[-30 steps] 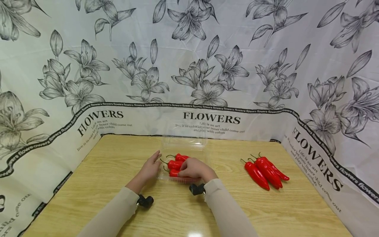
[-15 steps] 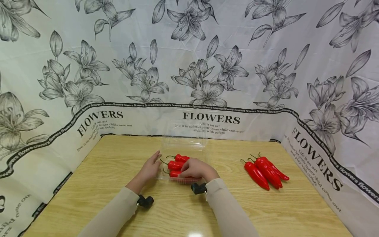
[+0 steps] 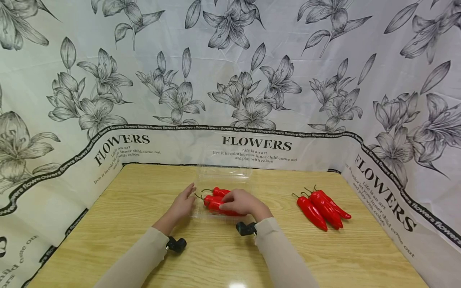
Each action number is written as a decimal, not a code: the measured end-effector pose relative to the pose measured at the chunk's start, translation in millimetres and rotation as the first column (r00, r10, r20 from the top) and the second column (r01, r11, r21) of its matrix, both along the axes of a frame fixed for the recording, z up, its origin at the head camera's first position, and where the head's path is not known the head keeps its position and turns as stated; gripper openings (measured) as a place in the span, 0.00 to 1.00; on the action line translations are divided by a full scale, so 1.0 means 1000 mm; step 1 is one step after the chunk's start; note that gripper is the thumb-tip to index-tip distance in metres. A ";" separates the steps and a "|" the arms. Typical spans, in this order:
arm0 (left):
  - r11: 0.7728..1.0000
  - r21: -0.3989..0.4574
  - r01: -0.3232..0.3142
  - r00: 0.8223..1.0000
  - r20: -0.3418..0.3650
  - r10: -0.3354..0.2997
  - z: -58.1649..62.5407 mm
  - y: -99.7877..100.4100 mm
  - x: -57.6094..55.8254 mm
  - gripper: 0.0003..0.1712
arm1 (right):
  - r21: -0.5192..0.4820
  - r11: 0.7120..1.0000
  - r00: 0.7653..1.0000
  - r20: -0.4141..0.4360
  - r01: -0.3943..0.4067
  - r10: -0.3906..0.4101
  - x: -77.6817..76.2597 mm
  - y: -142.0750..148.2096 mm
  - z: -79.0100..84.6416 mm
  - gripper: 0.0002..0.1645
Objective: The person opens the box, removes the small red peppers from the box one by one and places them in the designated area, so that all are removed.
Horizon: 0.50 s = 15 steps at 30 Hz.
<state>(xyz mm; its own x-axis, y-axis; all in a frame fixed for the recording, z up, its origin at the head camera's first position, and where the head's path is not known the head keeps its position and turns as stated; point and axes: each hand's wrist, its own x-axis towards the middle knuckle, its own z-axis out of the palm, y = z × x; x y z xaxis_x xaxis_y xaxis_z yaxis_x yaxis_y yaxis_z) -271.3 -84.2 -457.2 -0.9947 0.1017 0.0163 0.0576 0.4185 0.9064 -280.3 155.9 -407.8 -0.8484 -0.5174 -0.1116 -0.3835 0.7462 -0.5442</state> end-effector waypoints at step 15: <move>1.000 -0.019 -0.013 1.000 -0.012 0.013 -0.002 0.000 -0.002 0.33 | -0.109 0.994 0.990 -0.130 0.031 -0.045 0.004 0.023 0.017 0.22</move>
<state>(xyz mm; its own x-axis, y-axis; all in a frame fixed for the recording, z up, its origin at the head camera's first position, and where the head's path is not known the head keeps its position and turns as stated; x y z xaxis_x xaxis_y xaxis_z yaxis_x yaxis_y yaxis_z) -273.6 -83.7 -458.8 -0.9957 0.0888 0.0266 0.0629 0.4363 0.8976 -276.1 178.7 -390.3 -0.8715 -0.4871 0.0570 -0.4296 0.7022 -0.5678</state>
